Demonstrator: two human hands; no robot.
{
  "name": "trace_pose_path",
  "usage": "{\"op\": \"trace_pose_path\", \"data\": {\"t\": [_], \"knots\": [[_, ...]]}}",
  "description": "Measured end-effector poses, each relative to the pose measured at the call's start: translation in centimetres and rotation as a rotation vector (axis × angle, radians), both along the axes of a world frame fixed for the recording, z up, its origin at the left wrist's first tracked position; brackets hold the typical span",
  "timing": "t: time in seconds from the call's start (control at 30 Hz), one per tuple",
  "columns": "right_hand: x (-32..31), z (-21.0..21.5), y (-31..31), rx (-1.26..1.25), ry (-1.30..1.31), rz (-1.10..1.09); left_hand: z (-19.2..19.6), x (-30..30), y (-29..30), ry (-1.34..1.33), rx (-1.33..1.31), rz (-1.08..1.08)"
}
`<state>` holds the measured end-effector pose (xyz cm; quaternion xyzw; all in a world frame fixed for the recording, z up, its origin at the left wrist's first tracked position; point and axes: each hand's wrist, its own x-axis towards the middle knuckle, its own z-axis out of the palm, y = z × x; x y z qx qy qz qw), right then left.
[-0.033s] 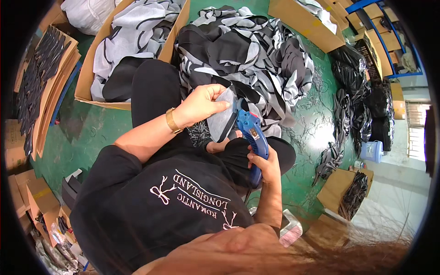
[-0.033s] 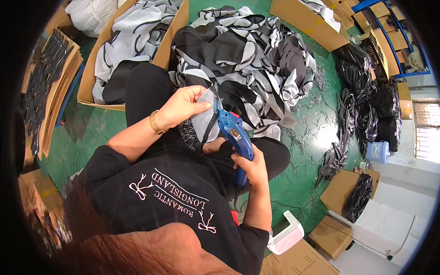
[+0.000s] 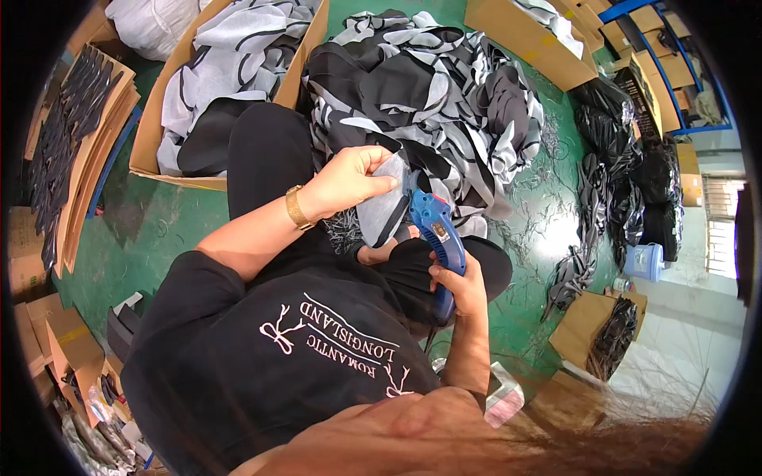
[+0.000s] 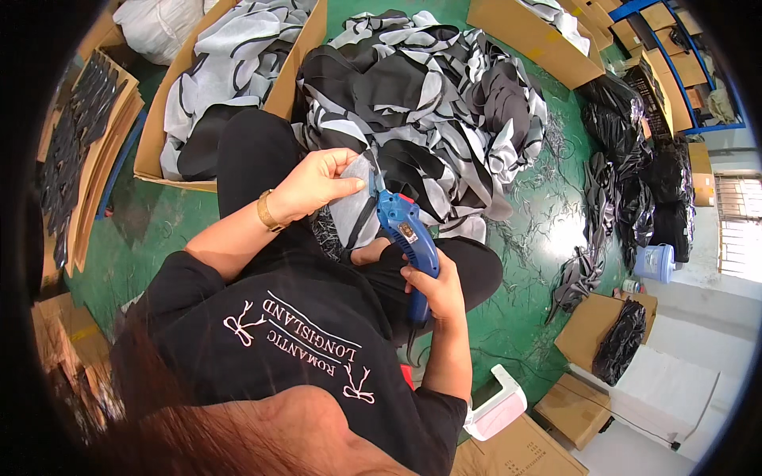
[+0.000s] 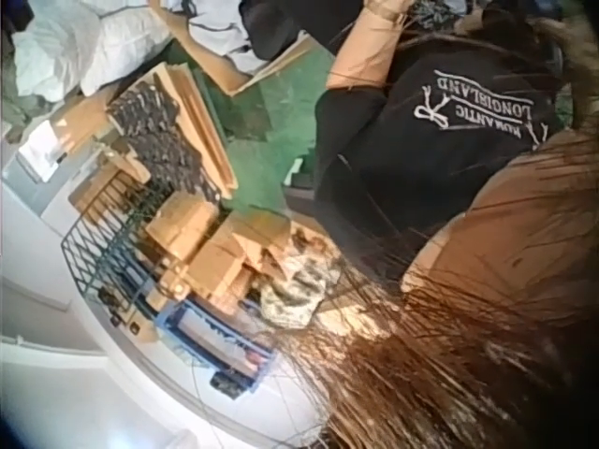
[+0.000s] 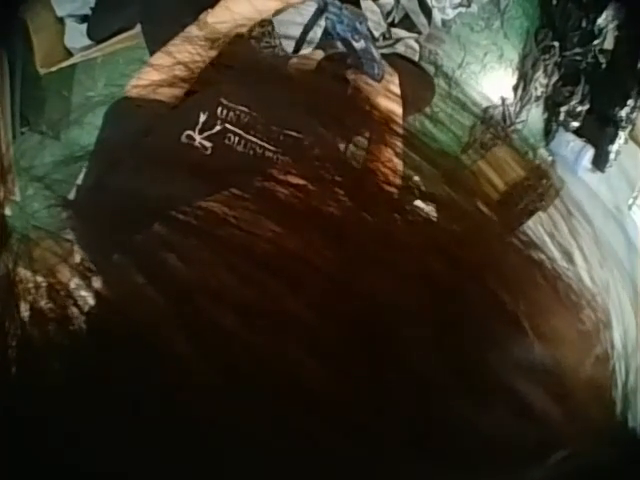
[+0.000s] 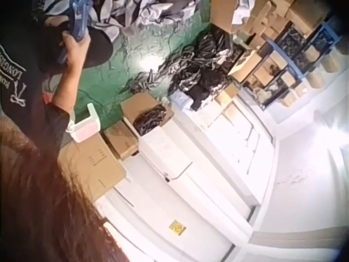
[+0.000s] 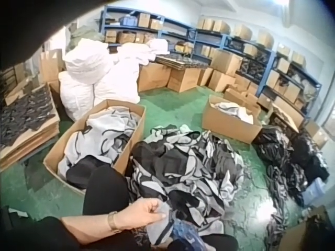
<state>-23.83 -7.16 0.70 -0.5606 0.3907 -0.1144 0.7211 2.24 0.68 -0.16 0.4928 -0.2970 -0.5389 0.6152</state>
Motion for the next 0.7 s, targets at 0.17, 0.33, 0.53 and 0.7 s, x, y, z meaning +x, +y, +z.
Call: {"op": "trace_pose_path", "data": {"t": [0.17, 0.33, 0.53, 0.7], "knots": [[-0.1, 0.2, -0.5, 0.055, -0.005, 0.018, 1.5, 0.8, 0.5, -0.22, 0.028, -0.153], [-0.2, -0.2, -1.1, 0.064, -0.016, 0.078, 0.2, 1.3, 0.5, -0.313, -0.065, -0.206], [0.9, -0.2, -1.7, 0.039, -0.071, 0.059, 0.8, 1.4, 0.6, -0.511, -0.09, -0.294], [0.9, 0.0, -1.7, 0.051, -0.138, -0.063, 0.1, 1.7, 0.1, -0.167, -0.041, -0.197]]}}
